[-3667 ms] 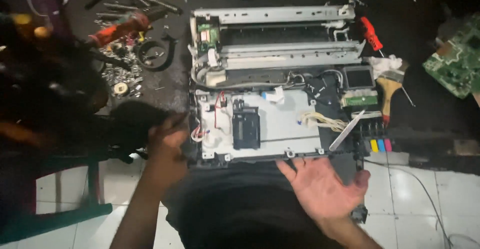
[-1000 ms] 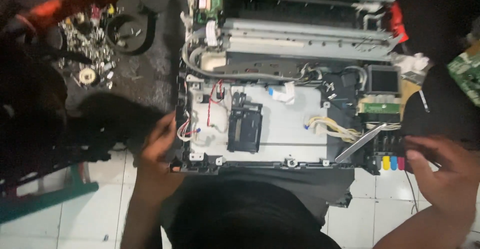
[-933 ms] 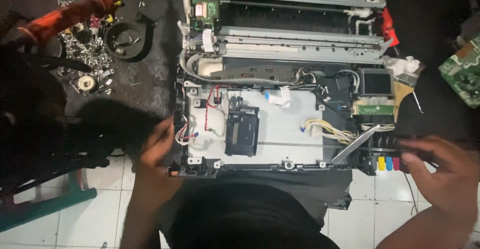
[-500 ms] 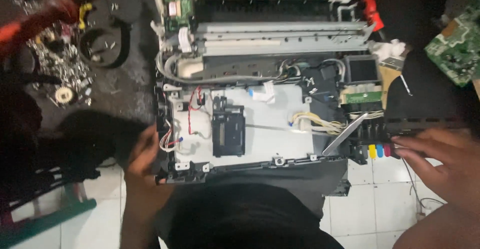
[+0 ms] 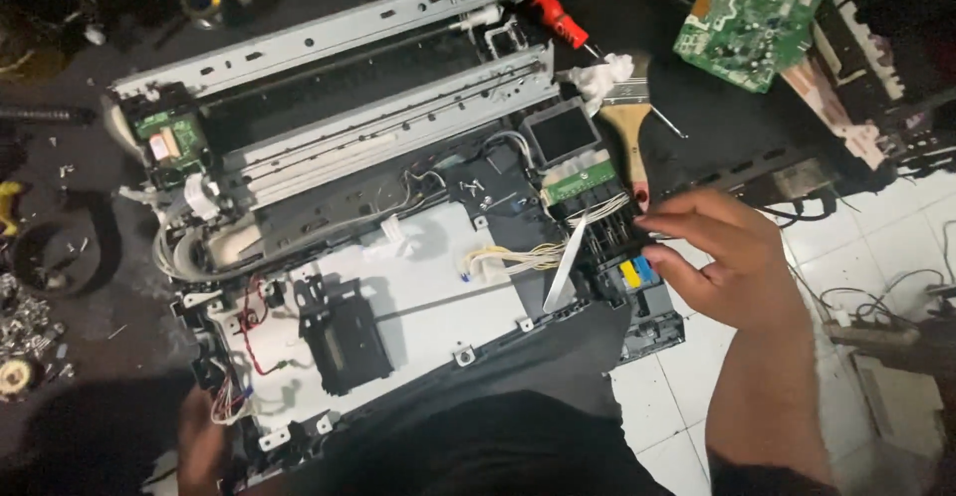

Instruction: The person works on a disassembled printer placed on a dark workbench. They manipulate internal components, including a circuit board and ribbon cables, using their hands to disconnect and reconnect parts within the device's chassis.

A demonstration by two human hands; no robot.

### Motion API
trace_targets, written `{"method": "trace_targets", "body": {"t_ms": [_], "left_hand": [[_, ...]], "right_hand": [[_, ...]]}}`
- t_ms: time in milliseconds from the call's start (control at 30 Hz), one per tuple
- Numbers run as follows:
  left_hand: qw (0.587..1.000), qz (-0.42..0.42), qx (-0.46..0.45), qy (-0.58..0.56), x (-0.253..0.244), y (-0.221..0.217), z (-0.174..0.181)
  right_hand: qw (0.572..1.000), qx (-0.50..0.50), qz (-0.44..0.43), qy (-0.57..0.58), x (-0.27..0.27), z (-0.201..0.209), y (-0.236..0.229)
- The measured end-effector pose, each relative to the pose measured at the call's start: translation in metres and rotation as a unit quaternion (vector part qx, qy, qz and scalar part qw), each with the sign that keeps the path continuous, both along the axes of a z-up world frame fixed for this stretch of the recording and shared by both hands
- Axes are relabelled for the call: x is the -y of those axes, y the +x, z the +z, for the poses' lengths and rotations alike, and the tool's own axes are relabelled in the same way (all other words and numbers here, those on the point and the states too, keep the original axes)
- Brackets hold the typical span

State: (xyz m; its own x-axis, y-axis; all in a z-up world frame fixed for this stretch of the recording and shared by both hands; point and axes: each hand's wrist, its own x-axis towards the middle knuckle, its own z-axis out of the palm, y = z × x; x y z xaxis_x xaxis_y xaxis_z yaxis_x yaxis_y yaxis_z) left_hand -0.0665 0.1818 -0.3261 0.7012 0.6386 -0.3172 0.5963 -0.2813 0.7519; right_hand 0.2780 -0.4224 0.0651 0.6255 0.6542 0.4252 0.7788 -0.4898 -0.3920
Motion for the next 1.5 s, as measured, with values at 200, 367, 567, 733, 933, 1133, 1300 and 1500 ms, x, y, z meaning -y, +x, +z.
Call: {"method": "trace_targets", "body": {"t_ms": [200,367,567,733,933,1133,1300,1500], "left_hand": [[0.946,-0.061,0.244,0.204,0.194,0.075,0.292],[0.940,-0.036,0.285,0.182,0.192,0.069,0.279],[0.936,-0.087,0.266,0.215,0.192,0.066,0.310],[0.947,-0.070,0.227,0.216,0.198,0.062,0.300],[0.935,-0.050,0.198,0.291,0.195,0.057,0.278],[0.921,-0.069,0.218,0.315,0.202,0.047,0.271],[0.908,-0.061,0.261,0.321,0.195,0.051,0.265],[0.947,-0.119,0.092,0.283,0.177,0.046,0.283]], "right_hand": [[0.993,0.069,-0.022,0.088,-0.019,-0.031,-0.009],[0.867,0.420,-0.003,0.268,-0.074,-0.026,-0.042],[0.909,0.247,0.135,0.306,-0.133,-0.060,-0.094],[0.948,0.175,0.174,0.198,-0.135,-0.048,-0.096],[0.938,0.228,0.217,0.149,-0.146,-0.035,-0.077],[0.938,0.210,0.220,0.167,-0.149,-0.024,-0.070],[0.938,0.197,0.221,0.182,-0.144,-0.018,-0.070],[0.968,0.081,0.198,0.128,-0.082,-0.006,-0.076]]}}
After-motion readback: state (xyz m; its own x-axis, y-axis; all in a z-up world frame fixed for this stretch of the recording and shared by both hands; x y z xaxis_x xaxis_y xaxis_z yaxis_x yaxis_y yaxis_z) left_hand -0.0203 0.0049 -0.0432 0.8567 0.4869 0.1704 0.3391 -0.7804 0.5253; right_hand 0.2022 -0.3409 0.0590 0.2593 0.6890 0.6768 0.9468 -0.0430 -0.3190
